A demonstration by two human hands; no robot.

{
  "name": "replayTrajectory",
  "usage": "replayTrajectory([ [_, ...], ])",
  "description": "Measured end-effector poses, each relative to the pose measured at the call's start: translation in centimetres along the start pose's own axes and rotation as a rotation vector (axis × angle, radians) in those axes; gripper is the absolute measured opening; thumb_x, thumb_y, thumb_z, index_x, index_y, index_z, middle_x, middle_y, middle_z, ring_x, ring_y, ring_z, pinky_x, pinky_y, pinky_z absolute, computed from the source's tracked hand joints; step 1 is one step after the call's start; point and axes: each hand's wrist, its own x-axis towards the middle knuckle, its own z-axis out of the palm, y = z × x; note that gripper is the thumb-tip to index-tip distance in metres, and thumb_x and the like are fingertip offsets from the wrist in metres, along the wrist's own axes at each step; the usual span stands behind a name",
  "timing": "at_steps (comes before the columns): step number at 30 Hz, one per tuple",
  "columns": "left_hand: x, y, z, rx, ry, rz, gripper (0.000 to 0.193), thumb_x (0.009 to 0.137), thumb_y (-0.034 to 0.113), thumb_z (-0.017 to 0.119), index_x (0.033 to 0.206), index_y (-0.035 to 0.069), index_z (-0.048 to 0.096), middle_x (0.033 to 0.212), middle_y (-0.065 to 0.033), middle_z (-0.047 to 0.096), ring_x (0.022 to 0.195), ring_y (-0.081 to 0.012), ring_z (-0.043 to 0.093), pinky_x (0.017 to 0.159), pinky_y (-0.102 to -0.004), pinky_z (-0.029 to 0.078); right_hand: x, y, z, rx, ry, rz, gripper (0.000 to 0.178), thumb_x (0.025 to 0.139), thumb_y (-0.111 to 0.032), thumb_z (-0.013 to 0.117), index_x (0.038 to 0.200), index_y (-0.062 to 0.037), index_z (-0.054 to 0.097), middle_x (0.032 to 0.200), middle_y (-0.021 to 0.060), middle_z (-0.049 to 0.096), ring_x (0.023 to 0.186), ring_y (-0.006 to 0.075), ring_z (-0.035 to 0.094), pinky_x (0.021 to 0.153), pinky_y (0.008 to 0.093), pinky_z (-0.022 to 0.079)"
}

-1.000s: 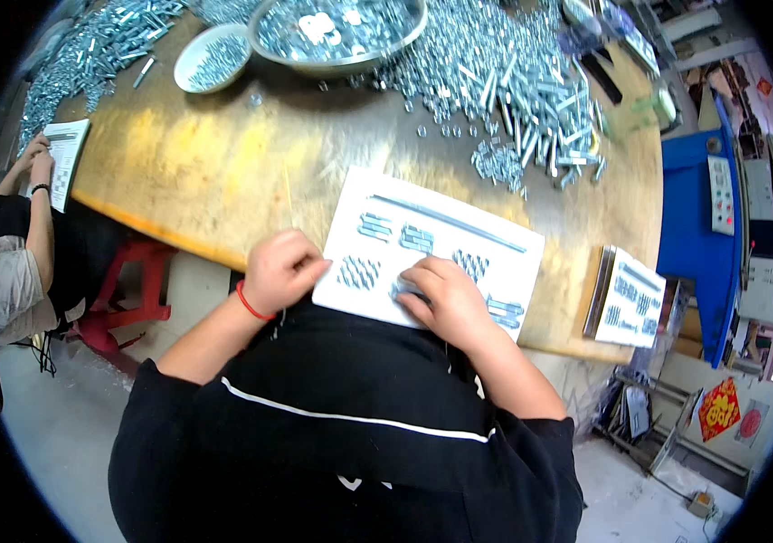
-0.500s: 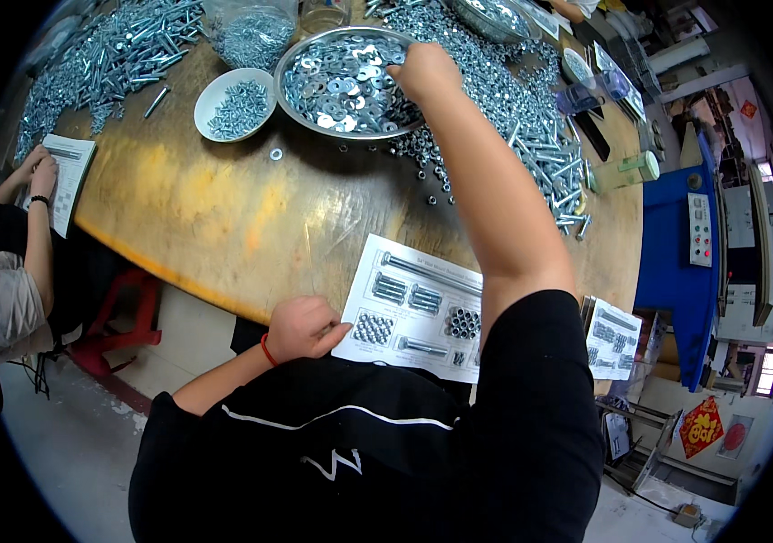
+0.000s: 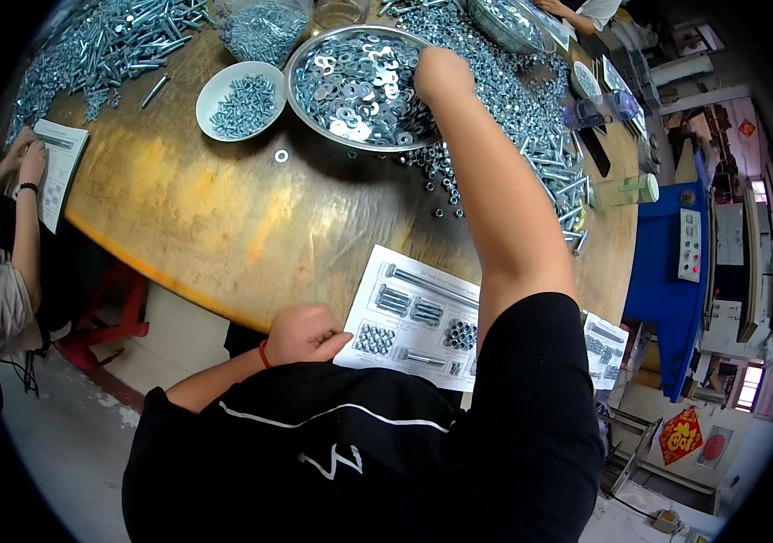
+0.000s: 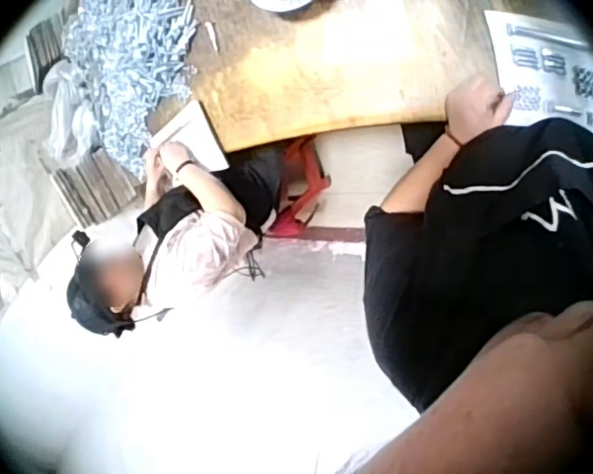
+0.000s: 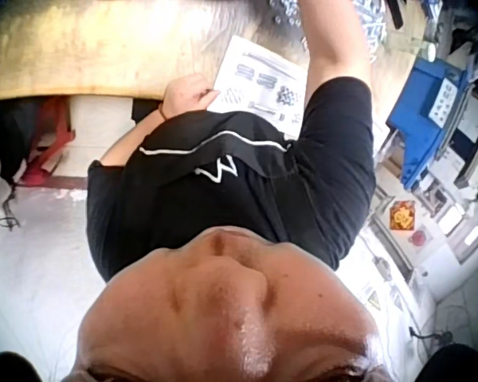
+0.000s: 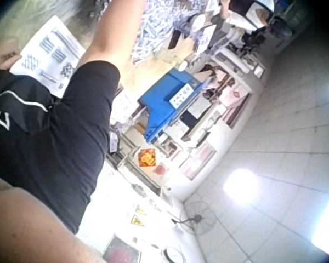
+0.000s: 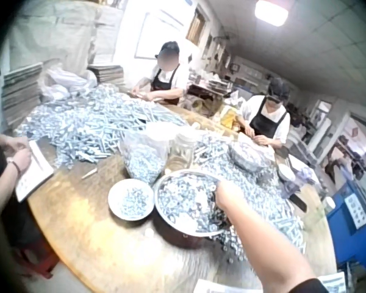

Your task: The person assembles bolts, nuts, and washers by hand at a workbench. They pick fasteners from piles and bowls, thread nuts onto bolts, and place washers, then arrange the completed sets on a printed layout sheet.

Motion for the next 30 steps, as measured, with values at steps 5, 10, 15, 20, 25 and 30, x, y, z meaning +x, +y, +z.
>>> replayTrajectory([
  [5, 2.1, 0.2, -2.4, -0.379, 0.177, -0.266, 0.014, 0.088, 0.01, 0.067, 0.076, 0.004, 0.064, 0.07, -0.0023, 0.059, 0.059, -0.0094, 0.051, 0.054, -0.0252, 0.042, -0.9, 3.1, -1.2, 0.422, 0.093, -0.029, 0.025, 0.08, -0.014, 0.07, 0.102, -0.0054, 0.073, 0.094, 0.0148, 0.072, 0.083, 0.0285, 0.07, 0.075, 0.0378, 0.055],
  [10, 8.3, 0.8, -5.2, -1.129, 0.509, -0.356, 0.021, 0.099, 0.025, 0.055, 0.106, 0.006, 0.059, 0.093, -0.0028, 0.061, 0.085, -0.0114, 0.056, 0.075, -0.0277, 0.043, -7.2, 0.0, -5.1, 1.224, -0.152, -0.024, 0.029, 0.08, -0.004, 0.073, 0.107, 0.0055, 0.069, 0.085, 0.0089, 0.071, 0.07, 0.0131, 0.064, 0.064, 0.0262, 0.052],
  [15, 13.0, 1.9, -3.4, -1.648, 0.512, -0.442, 0.037, 0.101, 0.036, 0.046, 0.122, 0.007, 0.053, 0.121, -0.0069, 0.059, 0.113, -0.0213, 0.054, 0.097, -0.0381, 0.041, -18.0, -6.6, -6.3, 1.085, -0.427, -0.314, 0.031, 0.075, 0.0, 0.071, 0.106, 0.0024, 0.068, 0.082, 0.0106, 0.069, 0.07, 0.0152, 0.065, 0.067, 0.0279, 0.053],
  [20, 11.8, 2.1, -1.4, -1.886, 0.601, -0.714, 0.03, 0.102, 0.031, 0.042, 0.114, 0.008, 0.056, 0.113, -0.005, 0.061, 0.104, -0.0204, 0.059, 0.089, -0.0329, 0.048, -21.7, -5.8, -7.3, 1.055, -0.398, -0.193, 0.048, 0.077, 0.007, 0.067, 0.124, -0.0004, 0.059, 0.095, 0.0059, 0.068, 0.083, 0.0117, 0.063, 0.076, 0.0264, 0.053],
  [25, 10.6, 2.6, 0.1, -2.053, 0.341, -0.728, 0.029, 0.102, 0.026, 0.041, 0.115, 0.005, 0.057, 0.112, -0.009, 0.061, 0.107, -0.0244, 0.059, 0.096, -0.0392, 0.049, -25.5, -5.6, -7.8, 1.055, -0.232, -0.426, 0.051, 0.075, 0.005, 0.072, 0.124, -0.0052, 0.06, 0.094, 0.0077, 0.068, 0.081, 0.014, 0.065, 0.073, 0.0272, 0.053],
  [30, 9.2, 3.5, 0.6, -1.941, 0.299, -0.603, 0.036, 0.101, 0.014, 0.04, 0.137, 0.009, 0.048, 0.128, -0.0101, 0.054, 0.118, -0.0248, 0.053, 0.103, -0.039, 0.045, -27.6, -3.4, -8.0, 1.137, -0.09, -0.236, 0.036, 0.076, -0.005, 0.073, 0.111, -0.0027, 0.065, 0.087, 0.0109, 0.066, 0.073, 0.0187, 0.063, 0.068, 0.0308, 0.052],
])
